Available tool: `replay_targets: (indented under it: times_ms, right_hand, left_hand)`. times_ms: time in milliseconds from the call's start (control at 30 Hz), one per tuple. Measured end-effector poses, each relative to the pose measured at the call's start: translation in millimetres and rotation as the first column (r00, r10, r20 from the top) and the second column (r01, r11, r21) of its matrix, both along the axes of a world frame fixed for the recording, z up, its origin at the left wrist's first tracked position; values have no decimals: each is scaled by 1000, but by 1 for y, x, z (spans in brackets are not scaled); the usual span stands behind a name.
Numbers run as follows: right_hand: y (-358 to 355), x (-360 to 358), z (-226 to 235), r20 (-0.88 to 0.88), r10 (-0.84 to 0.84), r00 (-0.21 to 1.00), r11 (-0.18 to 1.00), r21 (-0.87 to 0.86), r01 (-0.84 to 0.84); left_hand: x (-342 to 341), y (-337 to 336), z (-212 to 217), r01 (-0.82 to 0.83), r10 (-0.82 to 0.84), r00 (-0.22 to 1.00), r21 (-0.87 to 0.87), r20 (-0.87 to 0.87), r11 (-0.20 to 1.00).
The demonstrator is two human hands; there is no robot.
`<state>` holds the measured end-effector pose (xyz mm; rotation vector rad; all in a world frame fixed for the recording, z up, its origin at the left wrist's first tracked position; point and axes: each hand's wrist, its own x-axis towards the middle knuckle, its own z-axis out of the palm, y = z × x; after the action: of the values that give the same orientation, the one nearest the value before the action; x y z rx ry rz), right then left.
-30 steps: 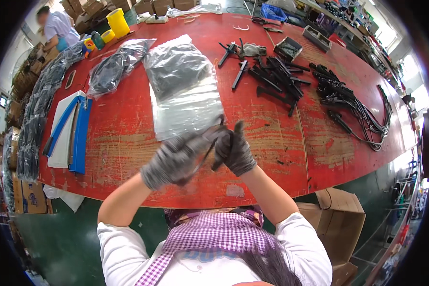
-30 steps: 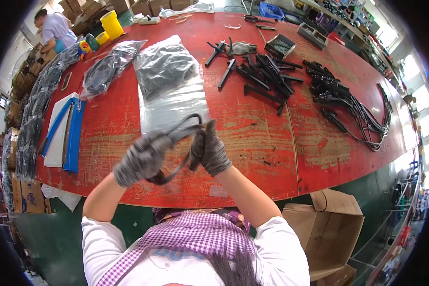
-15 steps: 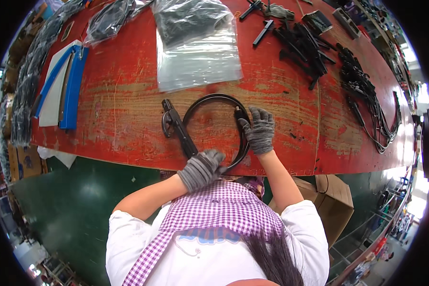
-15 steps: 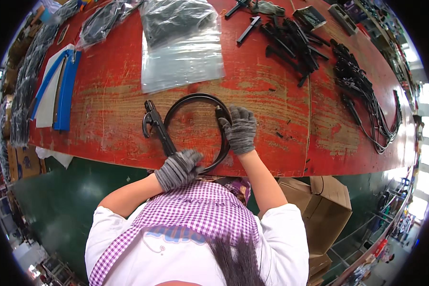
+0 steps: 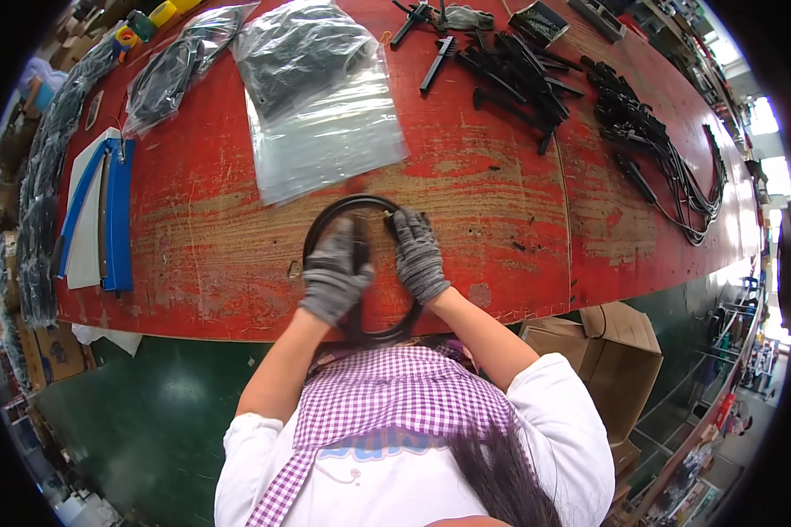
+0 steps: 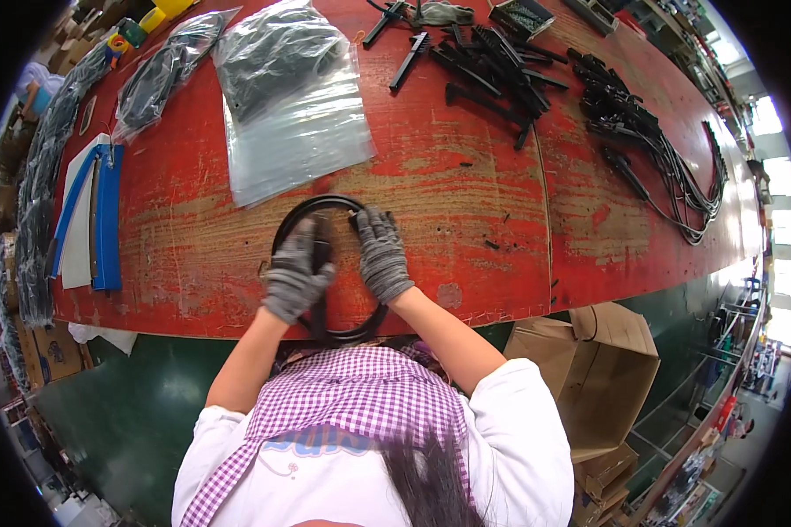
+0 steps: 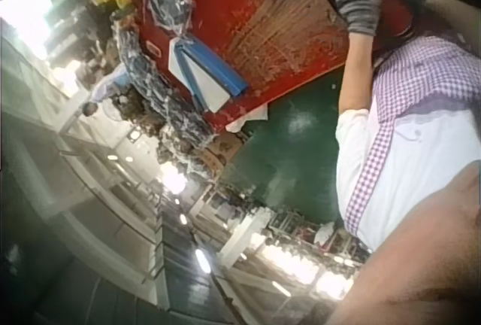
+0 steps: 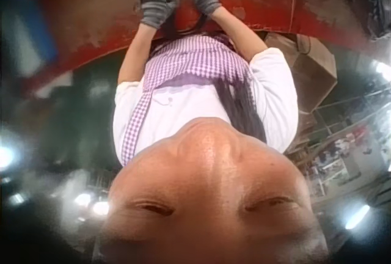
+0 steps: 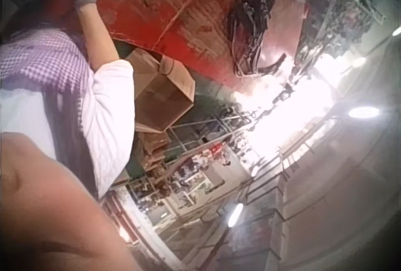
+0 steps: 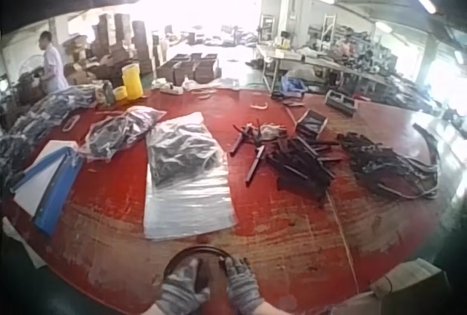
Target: The person repeatedly picks up black cables from a pile on a red table, coils them into circular shapes, and places them into clear plastic bags. The person then moves the packaged cables to a stack on the left side of the table. The process is repeated for multiple cables throughout the video.
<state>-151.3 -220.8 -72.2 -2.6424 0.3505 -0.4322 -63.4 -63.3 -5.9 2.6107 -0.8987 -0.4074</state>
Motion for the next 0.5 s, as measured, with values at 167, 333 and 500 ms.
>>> replay_targets:
  times_ms: [167,333,500]
  right_hand:
    - [-12,-15,-3,51,109,993,993,-43,-107]
    - [-92,0,2,171,127,977,978,-188,-94]
    - [-290,42,22,153,-534,831,540,-694,475]
  left_hand:
    - [-9,3,-20,42,-78,948,123,307,992]
    - [5,49,-23,-93,115,972,-115,204,989]
    - [5,46,-24,-101,144,969,-211,200,972]
